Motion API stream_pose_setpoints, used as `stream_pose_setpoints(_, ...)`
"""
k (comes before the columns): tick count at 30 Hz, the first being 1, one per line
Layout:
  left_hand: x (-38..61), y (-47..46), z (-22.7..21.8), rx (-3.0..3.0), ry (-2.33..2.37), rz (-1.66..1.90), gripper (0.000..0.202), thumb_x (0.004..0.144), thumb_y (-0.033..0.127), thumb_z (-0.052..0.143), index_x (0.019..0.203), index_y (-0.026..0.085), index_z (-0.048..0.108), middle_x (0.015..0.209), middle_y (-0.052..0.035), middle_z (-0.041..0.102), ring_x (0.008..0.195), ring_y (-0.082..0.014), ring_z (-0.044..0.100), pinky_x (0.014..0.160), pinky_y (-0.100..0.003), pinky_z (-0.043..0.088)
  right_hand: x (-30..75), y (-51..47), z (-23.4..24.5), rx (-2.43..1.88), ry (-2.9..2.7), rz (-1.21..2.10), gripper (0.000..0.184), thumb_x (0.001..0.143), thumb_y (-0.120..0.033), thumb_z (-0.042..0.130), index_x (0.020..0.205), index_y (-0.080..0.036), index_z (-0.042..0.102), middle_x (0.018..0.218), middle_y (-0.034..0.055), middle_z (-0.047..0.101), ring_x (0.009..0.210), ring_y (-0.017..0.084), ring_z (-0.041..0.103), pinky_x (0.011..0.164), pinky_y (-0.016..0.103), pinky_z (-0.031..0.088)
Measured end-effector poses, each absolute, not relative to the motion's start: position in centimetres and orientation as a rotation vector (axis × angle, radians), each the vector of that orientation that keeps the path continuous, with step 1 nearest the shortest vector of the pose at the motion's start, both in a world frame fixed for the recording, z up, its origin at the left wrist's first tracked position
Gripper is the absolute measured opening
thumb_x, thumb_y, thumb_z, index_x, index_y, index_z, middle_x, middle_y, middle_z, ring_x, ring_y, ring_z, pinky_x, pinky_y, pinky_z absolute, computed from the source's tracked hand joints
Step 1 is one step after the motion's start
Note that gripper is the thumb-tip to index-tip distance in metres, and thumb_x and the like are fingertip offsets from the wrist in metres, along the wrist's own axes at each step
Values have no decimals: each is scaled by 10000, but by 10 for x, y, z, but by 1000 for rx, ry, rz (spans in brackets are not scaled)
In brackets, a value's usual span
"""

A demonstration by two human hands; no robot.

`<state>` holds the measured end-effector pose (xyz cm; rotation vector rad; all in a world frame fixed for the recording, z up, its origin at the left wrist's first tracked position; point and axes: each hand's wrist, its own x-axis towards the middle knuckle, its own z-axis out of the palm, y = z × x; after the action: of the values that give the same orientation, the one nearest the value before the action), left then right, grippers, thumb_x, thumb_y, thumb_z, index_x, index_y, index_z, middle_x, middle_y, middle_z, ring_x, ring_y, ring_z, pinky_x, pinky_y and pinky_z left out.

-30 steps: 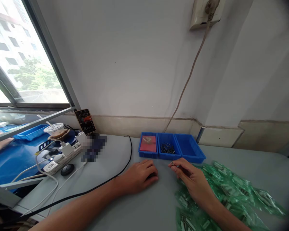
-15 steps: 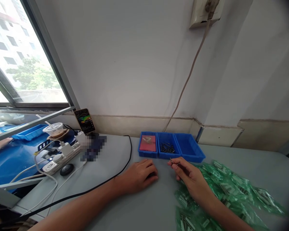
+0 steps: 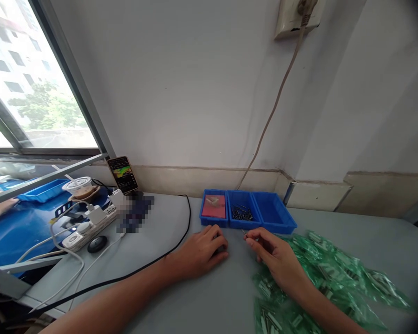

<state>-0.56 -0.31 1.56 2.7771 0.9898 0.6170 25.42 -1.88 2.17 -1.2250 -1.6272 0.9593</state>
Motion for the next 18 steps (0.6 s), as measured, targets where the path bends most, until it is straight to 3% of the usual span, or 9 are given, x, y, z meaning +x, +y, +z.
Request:
stream_pose_setpoints(5,-5,-3,13,2803,1100,583,245,1075,419,605,1203,212,572,1175,-77,593,1009,-241,588,829,-341,483,253,-17,23,-1246,-1409,1175,460,933,-682,653,835,-233,628,609,-73,471,477,116,440,468,251,377)
stream_pose_setpoints(11,-3,-3,13,2836,1194,561,297,1068,478,599,1174,200,575,1149,-80,596,1005,-261,572,874,-383,469,252,-17,23,-1235,-1217,1347,534,931,-704,662,728,-241,491,542,-99,395,426,84,338,408,217,305)
stream_pose_setpoints(18,-2,-4,13,2915,1293,527,379,1048,552,604,1162,192,596,1160,-86,603,1002,-274,565,888,-422,457,251,-18,28,-1236,-1252,1267,527,887,-736,691,839,-218,609,638,-75,462,464,83,390,404,211,357)
